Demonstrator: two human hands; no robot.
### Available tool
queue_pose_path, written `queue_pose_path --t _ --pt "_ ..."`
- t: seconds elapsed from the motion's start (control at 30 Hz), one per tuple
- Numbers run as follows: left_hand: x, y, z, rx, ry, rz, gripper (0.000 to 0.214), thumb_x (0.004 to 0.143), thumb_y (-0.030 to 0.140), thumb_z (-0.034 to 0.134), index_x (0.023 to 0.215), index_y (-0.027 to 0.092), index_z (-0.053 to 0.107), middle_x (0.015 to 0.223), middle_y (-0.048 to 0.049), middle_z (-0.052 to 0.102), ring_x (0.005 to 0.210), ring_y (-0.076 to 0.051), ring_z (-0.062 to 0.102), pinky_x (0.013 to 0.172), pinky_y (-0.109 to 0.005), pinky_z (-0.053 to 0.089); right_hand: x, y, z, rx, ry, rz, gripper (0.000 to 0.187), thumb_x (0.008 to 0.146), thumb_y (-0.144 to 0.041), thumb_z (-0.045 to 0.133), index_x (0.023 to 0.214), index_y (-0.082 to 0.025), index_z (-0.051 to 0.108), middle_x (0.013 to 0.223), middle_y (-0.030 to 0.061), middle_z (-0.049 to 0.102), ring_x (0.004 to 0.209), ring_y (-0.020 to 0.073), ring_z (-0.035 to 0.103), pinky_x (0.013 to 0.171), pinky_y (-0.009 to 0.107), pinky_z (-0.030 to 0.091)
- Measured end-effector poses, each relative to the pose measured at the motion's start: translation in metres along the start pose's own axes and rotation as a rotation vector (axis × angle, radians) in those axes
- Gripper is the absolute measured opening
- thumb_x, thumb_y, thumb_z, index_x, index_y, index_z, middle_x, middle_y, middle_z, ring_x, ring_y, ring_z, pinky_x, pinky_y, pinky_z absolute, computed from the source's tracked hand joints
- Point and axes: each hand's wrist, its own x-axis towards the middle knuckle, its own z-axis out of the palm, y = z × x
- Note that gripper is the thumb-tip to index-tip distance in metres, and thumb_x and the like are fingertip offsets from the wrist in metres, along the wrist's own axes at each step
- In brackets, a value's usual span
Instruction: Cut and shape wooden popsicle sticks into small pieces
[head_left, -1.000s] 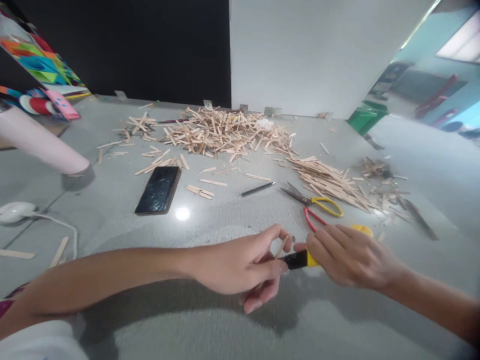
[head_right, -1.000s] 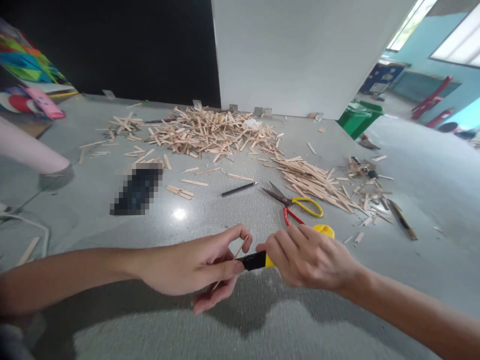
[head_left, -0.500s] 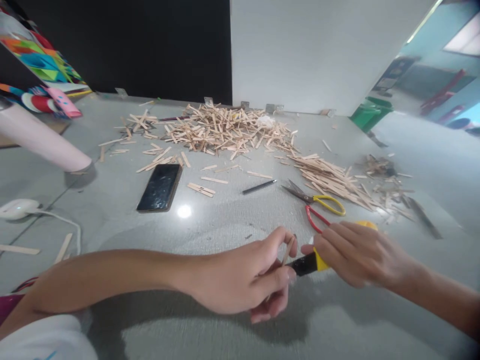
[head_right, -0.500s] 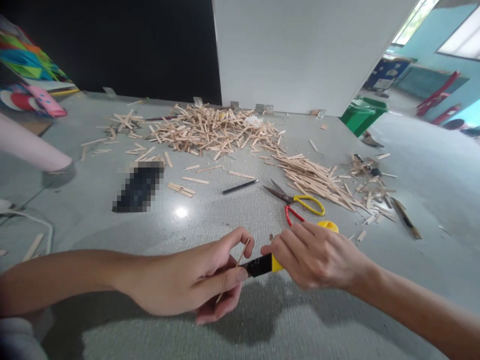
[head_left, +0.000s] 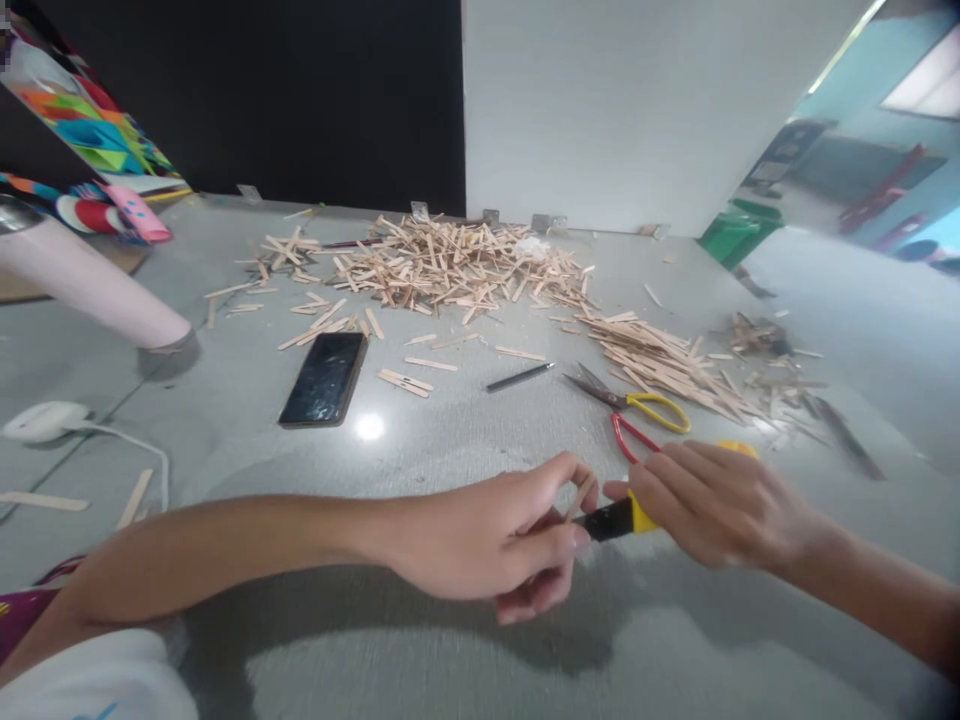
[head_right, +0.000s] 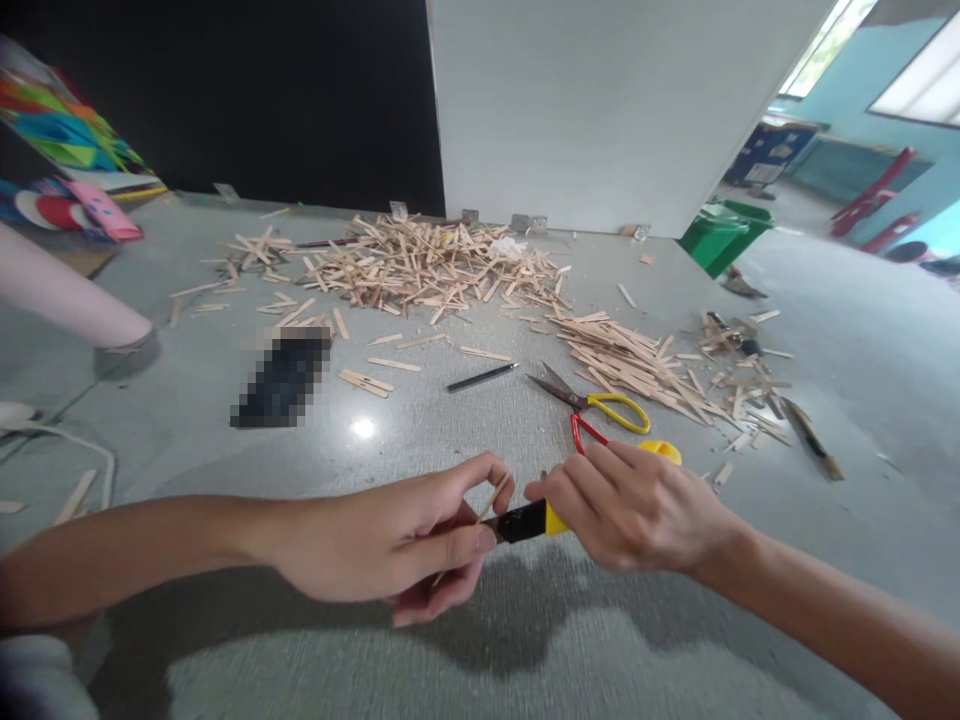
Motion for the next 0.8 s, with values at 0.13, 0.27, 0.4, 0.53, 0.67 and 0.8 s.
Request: queue_pose_path --t 0.13,0.27,0.4,0.53,0.67,0.8 --pt "0.013 -0.009 -0.015 -0.202 -0.1 0.071 0.044 0.106 0.07 0.051 0.105 0.027 0.04 0.076 0.0018 0.07 0.063 -0.018 0.072 0.065 -0.031 0.056 0.003 0.003 0.002 -0.095 -0.023 -0.028 0.04 0.11 -0.018 0.062 0.07 -0.019 0.063 0.058 -0.002 0.051 0.055 0.0185 0.046 0.056 0.038 0.032" --pt "0.021 -0.015 -0.02 -0.245 -0.121 0.089 0.049 0.103 0.072 0.056 0.097 0.023 0.054 0.071 -0.0006 0.072 0.07 -0.021 0.077 0.076 -0.035 0.058 0.004 0.008 0.001 -0.122 0.009 -0.093 0.038 0.108 -0.018 0.066 0.07 -0.018 0.064 0.058 -0.0026 0.053 0.055 0.0176 0.048 0.057 0.036 0.034" --pt "0.021 -0.021 -0.016 -0.277 -0.076 0.102 0.047 0.097 0.066 0.072 0.094 0.021 0.061 0.064 0.0005 0.07 0.063 -0.019 0.074 0.07 -0.032 0.059 -0.001 0.009 -0.004 -0.084 0.062 -0.113 0.037 0.106 -0.02 0.07 0.069 -0.018 0.066 0.058 -0.0015 0.056 0.054 0.0175 0.049 0.054 0.037 0.033" --pt "0.023 -0.029 -0.013 -0.259 -0.084 0.134 0.049 0.093 0.066 0.077 0.091 0.018 0.068 0.069 -0.0023 0.073 0.063 -0.015 0.071 0.066 -0.026 0.057 -0.007 0.002 -0.009 -0.042 0.098 -0.103 0.034 0.103 -0.02 0.075 0.07 -0.016 0.068 0.061 -0.0002 0.062 0.055 0.017 0.052 0.055 0.038 0.034" --pt "0.025 -0.028 -0.009 -0.171 -0.079 0.148 0.046 0.095 0.063 0.077 0.091 0.018 0.069 0.072 -0.0015 0.072 0.065 -0.012 0.069 0.065 -0.021 0.054 -0.007 -0.006 -0.012 -0.048 0.105 -0.108 0.035 0.103 -0.021 0.076 0.07 -0.018 0.067 0.06 -0.0022 0.06 0.056 0.0155 0.05 0.056 0.037 0.035" --pt "0.015 -0.02 -0.009 -0.134 -0.083 0.169 0.048 0.095 0.065 0.075 0.089 0.018 0.066 0.068 0.0 0.068 0.059 -0.012 0.064 0.058 -0.021 0.05 -0.018 -0.003 -0.014 0.015 0.112 -0.034 0.032 0.104 -0.022 0.075 0.073 -0.021 0.065 0.06 -0.0043 0.059 0.055 0.0141 0.049 0.056 0.035 0.036"
